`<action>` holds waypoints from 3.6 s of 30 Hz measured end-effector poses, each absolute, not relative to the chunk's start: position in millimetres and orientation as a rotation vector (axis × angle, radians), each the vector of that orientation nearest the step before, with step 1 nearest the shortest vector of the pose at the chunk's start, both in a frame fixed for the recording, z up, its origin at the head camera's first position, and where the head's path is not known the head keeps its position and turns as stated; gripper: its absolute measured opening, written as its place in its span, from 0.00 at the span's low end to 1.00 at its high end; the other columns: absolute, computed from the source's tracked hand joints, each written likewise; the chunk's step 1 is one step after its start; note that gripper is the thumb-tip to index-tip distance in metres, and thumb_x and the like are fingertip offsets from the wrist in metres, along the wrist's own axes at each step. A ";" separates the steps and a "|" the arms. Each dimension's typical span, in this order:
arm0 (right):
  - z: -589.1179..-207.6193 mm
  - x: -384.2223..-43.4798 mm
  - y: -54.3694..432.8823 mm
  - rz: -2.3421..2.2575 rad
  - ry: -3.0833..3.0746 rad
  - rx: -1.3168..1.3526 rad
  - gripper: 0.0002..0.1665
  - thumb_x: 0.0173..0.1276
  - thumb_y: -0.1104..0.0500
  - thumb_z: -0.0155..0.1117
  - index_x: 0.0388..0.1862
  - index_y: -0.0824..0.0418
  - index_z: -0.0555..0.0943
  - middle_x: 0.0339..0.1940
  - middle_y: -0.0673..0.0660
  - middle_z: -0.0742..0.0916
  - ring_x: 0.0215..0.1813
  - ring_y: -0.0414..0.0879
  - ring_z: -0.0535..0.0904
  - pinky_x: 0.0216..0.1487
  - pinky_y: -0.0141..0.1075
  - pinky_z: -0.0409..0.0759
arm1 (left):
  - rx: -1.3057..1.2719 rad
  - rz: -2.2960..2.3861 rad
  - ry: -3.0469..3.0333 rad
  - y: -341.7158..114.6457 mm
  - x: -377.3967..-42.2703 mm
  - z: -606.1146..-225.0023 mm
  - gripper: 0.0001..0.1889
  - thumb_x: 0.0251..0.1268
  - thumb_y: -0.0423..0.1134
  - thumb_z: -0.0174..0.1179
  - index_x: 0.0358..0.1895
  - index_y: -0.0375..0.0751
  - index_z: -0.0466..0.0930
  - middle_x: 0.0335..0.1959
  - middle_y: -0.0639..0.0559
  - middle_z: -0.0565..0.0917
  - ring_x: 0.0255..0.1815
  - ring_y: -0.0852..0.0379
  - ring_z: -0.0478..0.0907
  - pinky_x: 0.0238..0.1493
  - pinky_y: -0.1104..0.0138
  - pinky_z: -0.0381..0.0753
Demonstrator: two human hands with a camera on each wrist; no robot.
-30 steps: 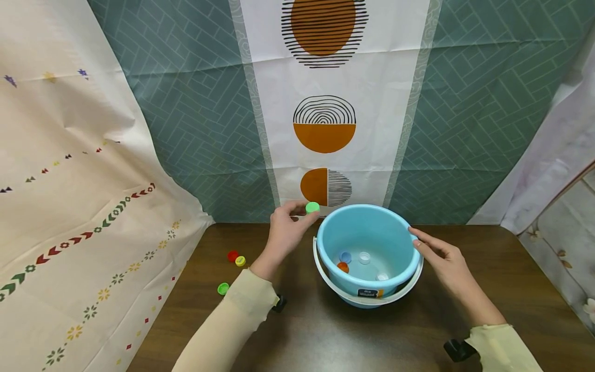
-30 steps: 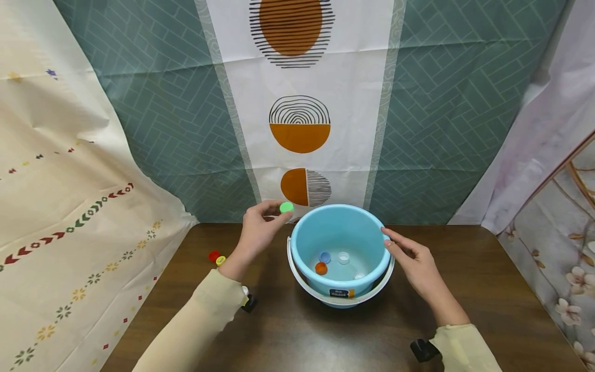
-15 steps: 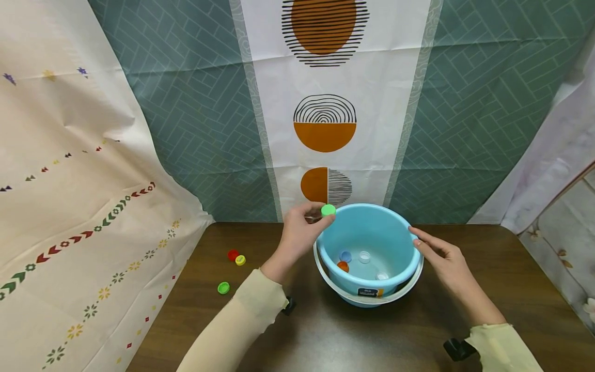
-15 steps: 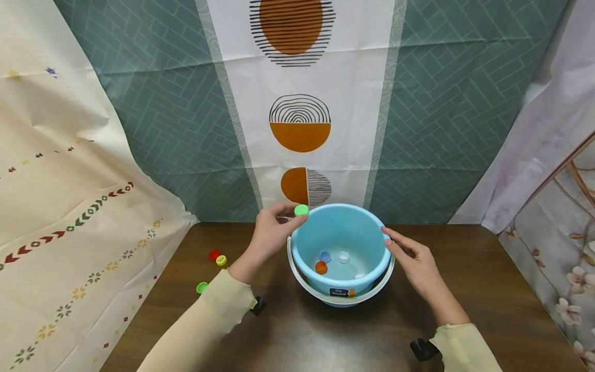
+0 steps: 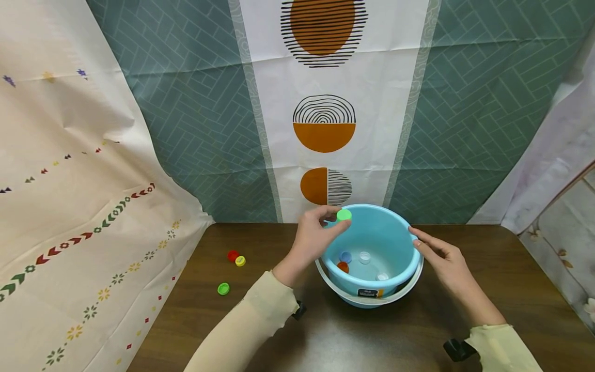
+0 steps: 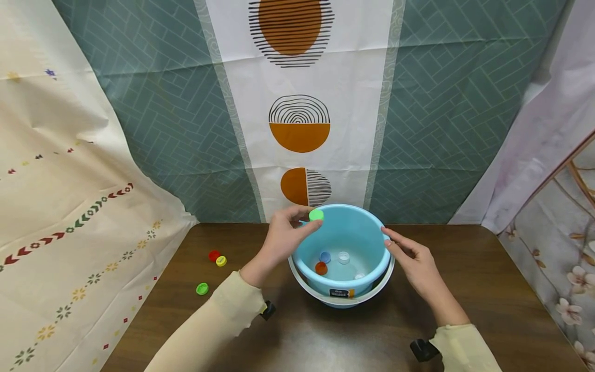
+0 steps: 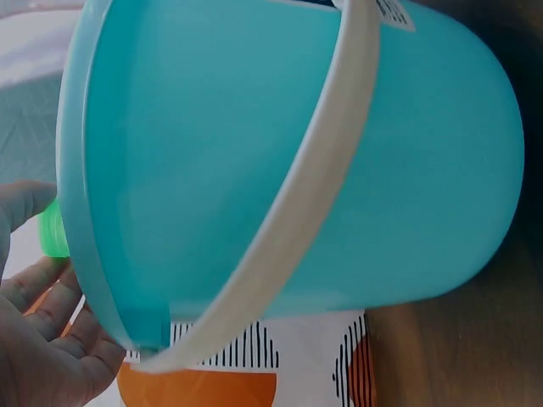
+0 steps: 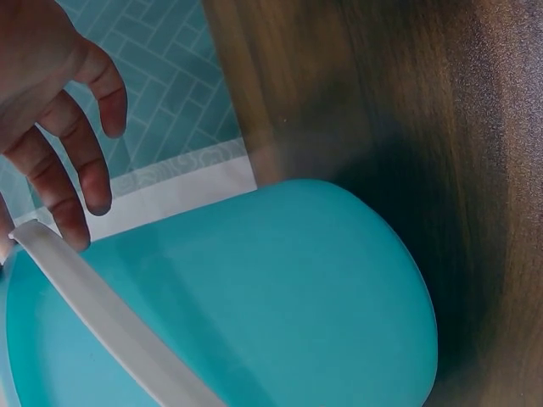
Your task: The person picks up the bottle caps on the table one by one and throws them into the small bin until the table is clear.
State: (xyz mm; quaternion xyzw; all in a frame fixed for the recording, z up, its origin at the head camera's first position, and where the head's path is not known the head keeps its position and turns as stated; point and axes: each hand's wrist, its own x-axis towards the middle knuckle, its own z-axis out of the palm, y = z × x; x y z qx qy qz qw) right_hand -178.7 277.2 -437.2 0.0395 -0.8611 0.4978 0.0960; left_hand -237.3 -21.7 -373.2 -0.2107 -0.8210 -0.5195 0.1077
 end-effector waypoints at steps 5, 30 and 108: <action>-437.5 -178.2 277.1 1.466 -2.554 0.113 0.24 0.71 0.44 0.50 0.65 0.40 0.71 0.64 0.47 0.77 0.57 0.21 0.69 0.50 0.17 0.68 | -0.676 -1.548 -2.412 -14.8 -233.8 -372.4 0.17 0.54 0.54 0.65 0.46 0.55 0.81 0.36 0.62 0.83 0.42 0.59 0.79 0.47 0.59 0.78; -438.2 -178.0 277.4 1.458 -2.542 0.131 0.24 0.71 0.45 0.51 0.65 0.41 0.71 0.63 0.46 0.77 0.57 0.21 0.69 0.49 0.16 0.68 | -0.719 -1.542 -2.485 2.9 -220.2 -369.2 0.19 0.53 0.58 0.65 0.47 0.58 0.81 0.38 0.67 0.83 0.43 0.67 0.77 0.47 0.69 0.77; -437.2 -178.6 277.1 1.459 -2.551 0.128 0.24 0.71 0.45 0.51 0.65 0.42 0.71 0.64 0.47 0.77 0.57 0.21 0.69 0.51 0.19 0.69 | 0.288 -1.102 -2.928 -286.2 -276.1 -487.9 0.31 0.52 0.29 0.56 0.64 0.31 0.65 0.60 0.32 0.74 0.58 0.37 0.71 0.54 0.51 0.74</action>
